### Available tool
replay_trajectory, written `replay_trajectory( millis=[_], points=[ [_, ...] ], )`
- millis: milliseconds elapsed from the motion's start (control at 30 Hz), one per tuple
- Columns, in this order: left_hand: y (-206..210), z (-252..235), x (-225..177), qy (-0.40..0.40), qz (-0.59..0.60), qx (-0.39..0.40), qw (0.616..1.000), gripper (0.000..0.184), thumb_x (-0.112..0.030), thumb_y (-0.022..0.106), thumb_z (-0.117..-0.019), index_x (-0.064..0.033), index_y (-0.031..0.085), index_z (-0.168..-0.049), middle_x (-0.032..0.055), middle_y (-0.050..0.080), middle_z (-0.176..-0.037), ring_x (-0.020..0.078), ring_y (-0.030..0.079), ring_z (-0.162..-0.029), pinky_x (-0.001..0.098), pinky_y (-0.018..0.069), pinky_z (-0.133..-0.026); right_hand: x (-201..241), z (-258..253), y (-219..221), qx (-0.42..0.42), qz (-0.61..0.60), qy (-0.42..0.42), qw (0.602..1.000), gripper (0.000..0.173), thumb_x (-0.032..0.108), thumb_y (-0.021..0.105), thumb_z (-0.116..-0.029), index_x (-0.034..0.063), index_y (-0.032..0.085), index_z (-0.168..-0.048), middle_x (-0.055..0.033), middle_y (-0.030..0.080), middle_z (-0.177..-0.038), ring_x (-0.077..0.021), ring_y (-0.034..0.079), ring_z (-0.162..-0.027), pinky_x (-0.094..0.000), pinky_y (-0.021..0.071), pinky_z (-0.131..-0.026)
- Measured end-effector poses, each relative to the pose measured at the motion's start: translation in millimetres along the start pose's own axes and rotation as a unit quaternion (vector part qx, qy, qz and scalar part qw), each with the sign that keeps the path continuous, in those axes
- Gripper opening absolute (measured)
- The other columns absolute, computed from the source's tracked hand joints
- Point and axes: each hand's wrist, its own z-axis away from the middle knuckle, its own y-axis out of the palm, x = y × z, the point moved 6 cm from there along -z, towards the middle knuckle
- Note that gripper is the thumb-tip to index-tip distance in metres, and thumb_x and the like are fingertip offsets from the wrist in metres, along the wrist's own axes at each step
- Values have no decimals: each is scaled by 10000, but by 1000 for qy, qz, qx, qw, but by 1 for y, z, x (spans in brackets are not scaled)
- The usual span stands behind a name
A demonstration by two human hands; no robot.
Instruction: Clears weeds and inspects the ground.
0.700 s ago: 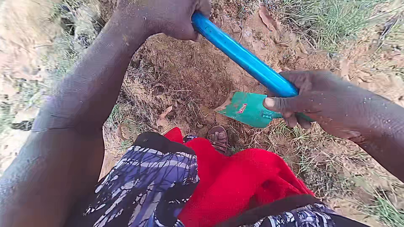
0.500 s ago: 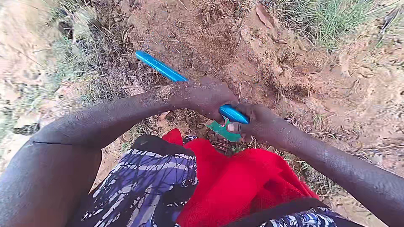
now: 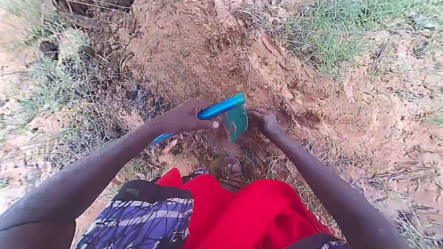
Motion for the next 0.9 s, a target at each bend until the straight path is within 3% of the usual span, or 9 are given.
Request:
replay_trajectory(
  millis=[100, 200, 367, 500, 600, 667, 733, 800, 900],
  points=[
    [-11, -2, -14, 2, 51, -44, 998, 100, -129, 705, -950, -77, 624, -976, 15, 576, -648, 66, 502, -452, 196, 430, -412, -9, -4, 1, -44, -90, 37, 994, 183, 58, 617, -985, -40, 748, -1067, -228, 749, -993, -398, 739, -918, -591, 570, -840],
    [-23, -8, -30, 4, 84, -114, 990, 59, -69, 679, -961, -74, 620, -970, 7, 570, -646, 55, 466, -435, 174, 400, -395, -24, -12, 5, -44, -257, 183, 948, 245, 119, 514, -1070, -69, 669, -1051, -137, 664, -830, -200, 638, -745, -404, 549, -752],
    [-27, -27, -43, 30, 108, -143, 983, 73, -117, 662, -984, -111, 604, -1028, -1, 589, -685, 42, 457, -418, 167, 412, -372, -30, 4, 13, -117, -274, 289, 910, 257, 125, 511, -1060, -63, 686, -1065, -94, 618, -724, -180, 588, -662, -411, 523, -720],
    [-37, -49, -47, 46, 49, -142, 988, 118, -190, 681, -981, -133, 615, -1059, -13, 590, -696, 42, 452, -415, 170, 400, -363, -15, 31, 3, -123, -270, 280, 913, 283, 145, 504, -1052, -61, 694, -1018, -47, 610, -728, -109, 553, -652, -333, 497, -683],
    [-44, -70, -44, 23, 21, -113, 993, 154, -211, 701, -966, -128, 614, -1064, -4, 565, -659, 57, 459, -421, 188, 397, -371, 39, 64, -13, -49, -182, 178, 966, 317, 200, 513, -1025, -27, 677, -876, -107, 589, -634, -218, 589, -572, -416, 469, -558],
    [-49, -83, -47, 22, -20, -90, 995, 209, -221, 721, -952, -117, 616, -1100, 12, 569, -666, 80, 478, -441, 221, 412, -387, 32, 73, -23, 32, -123, 198, 972, 336, 227, 498, -1050, -33, 678, -937, -157, 625, -665, -313, 650, -611, -501, 510, -574],
    [-55, -91, -50, 28, -72, -72, 994, 242, -239, 723, -951, -117, 609, -1126, 10, 572, -703, 90, 516, -496, 255, 447, -441, -16, 69, -51, 43, -57, 311, 948, 343, 212, 449, -1082, -66, 649, -1058, -200, 646, -767, -355, 667, -729, -538, 520, -695],
    [-62, -94, -44, 41, -79, -77, 993, 238, -266, 713, -958, -131, 602, -1119, 2, 573, -711, 88, 528, -515, 255, 455, -456, -68, 51, -93, -31, -15, 396, 918, 290, 185, 510, -1084, -79, 594, -1173, -235, 654, -880, -384, 663, -826, -578, 517, -795],
    [-67, -92, -29, 69, -75, -82, 991, 260, -302, 678, -988, -133, 570, -1154, 18, 548, -689, 104, 500, -470, 254, 421, -411, -121, 27, -136, -146, 10, 441, 886, 447, 171, 633, -1024, -64, 495, -1379, -221, 642, -890, -364, 621, -789, -579, 494, -781]
  ],
)
